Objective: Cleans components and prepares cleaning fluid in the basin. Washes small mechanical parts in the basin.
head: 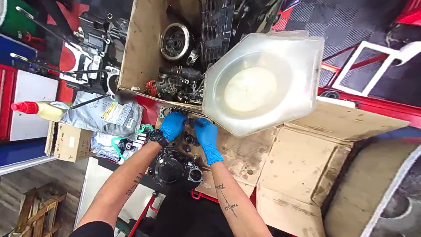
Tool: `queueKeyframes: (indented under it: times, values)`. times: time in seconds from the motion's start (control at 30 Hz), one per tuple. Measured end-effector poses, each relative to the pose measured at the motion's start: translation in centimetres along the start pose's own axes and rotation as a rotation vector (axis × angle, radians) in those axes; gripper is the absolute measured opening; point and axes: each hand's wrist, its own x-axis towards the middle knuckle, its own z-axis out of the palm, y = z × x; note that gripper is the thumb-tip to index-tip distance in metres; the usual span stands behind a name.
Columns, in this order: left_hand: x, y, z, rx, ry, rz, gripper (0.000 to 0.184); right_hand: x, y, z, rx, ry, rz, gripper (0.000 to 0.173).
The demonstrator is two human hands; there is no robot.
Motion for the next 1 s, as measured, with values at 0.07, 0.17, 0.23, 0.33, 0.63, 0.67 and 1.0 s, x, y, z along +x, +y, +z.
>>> queueKeyframes:
  times: [0.07,0.17,0.23,0.33,0.63,0.67,1.0]
  values:
    - [-0.2,0.8,0.1,-0.002,0.04,0.029,0.029,0.1,0.4,-0.9,0.167,-0.106,-0.032,0.024]
    - [-0.5,2.0,0.6,0.006,0.114,0.042,0.026,0.1,0.7,-1.3,0.261,-0.194,-0.024,0.027]
    - [-0.2,2.5,0.9,0.0,0.079,0.028,0.028,-0.1,0.6,-1.4,0.248,-0.167,0.019,0.021]
    - [0.0,3.0,1.4,-0.032,0.074,0.022,0.032,-0.2,0.5,-1.3,0.189,-0.094,0.086,0.014]
    - [0.0,2.9,1.8,-0.185,0.058,-0.032,0.039,0.4,0.3,-1.6,0.094,-0.093,0.062,0.017]
    - [-0.5,2.8,1.6,-0.203,0.058,-0.049,0.041,0.3,0.0,-1.6,0.018,-0.076,0.027,0.018]
    - [-6.1,-2.0,3.7,-0.426,0.442,-0.006,0.033,1.6,2.1,1.6,-0.511,0.09,-0.342,0.024]
